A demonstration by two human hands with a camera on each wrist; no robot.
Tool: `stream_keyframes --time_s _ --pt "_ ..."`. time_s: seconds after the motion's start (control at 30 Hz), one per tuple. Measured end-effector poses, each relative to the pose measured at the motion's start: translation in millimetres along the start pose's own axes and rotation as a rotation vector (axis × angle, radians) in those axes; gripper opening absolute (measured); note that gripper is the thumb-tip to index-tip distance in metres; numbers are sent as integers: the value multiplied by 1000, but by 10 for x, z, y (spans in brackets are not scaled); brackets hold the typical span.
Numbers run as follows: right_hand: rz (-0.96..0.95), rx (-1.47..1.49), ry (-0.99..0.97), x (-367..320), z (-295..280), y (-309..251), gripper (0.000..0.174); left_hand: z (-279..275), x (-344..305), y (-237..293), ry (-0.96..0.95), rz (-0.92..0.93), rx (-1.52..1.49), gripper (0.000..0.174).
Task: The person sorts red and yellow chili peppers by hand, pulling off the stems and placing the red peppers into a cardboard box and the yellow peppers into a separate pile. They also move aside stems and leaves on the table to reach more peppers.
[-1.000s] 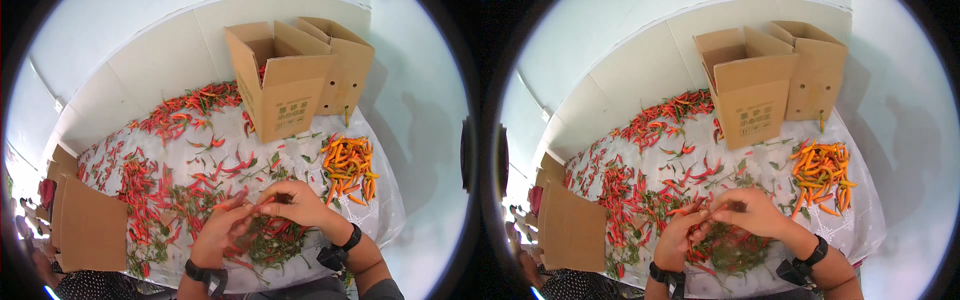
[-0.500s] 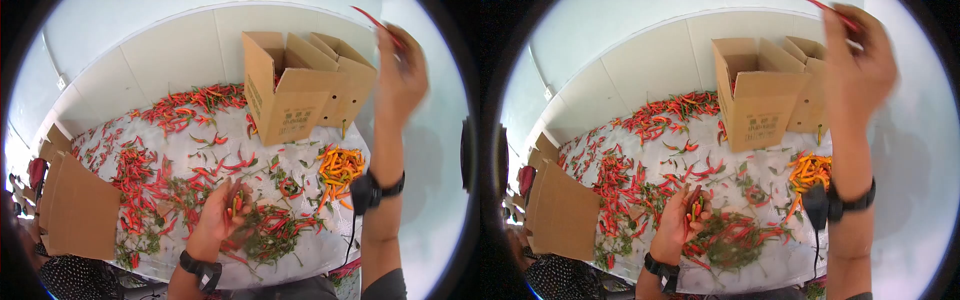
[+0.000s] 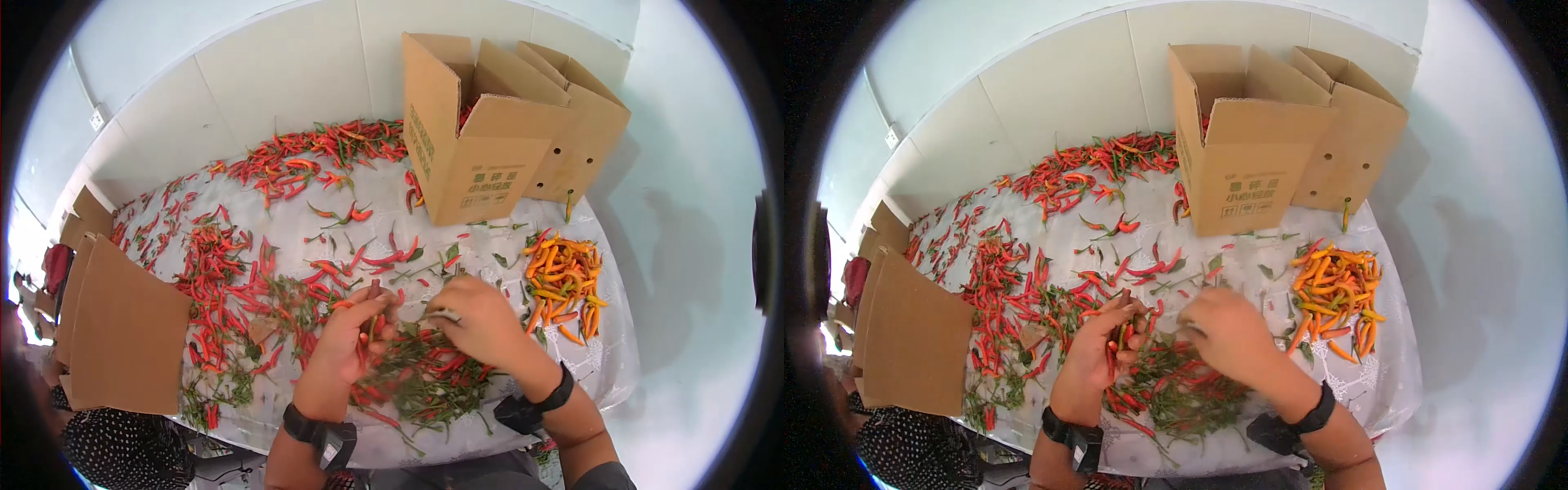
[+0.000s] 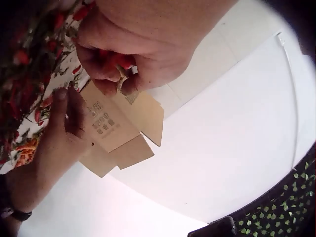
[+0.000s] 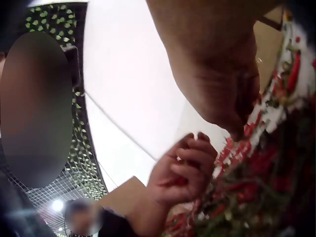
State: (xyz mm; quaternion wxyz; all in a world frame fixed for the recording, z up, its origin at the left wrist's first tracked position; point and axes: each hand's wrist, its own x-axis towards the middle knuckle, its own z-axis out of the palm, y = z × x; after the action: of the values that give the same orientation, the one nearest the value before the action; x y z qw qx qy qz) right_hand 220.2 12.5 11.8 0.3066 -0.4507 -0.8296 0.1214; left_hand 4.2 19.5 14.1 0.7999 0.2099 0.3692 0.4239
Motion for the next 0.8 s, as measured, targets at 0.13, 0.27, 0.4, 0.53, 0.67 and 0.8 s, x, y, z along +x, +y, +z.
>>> stream_keyframes --time_s 0.13,0.27,0.4,0.53,0.67,0.8 --pt "87 -80 -141 -166 196 1 17 -34 19 11 6 6 60 8" --pt "44 -80 -103 -187 121 63 16 -16 16 20 56 27 119 7" --pt "151 153 38 -125 -33 -24 18 56 -4 -7 111 53 177 11" --pt "161 422 139 -138 -80 -49 18 125 -24 -34 102 58 257 17" --pt "149 433 200 -146 -46 -72 18 102 -58 -77 -25 18 344 23" --pt "121 364 219 -138 -102 -96 14 97 -48 -128 -24 50 355 23"
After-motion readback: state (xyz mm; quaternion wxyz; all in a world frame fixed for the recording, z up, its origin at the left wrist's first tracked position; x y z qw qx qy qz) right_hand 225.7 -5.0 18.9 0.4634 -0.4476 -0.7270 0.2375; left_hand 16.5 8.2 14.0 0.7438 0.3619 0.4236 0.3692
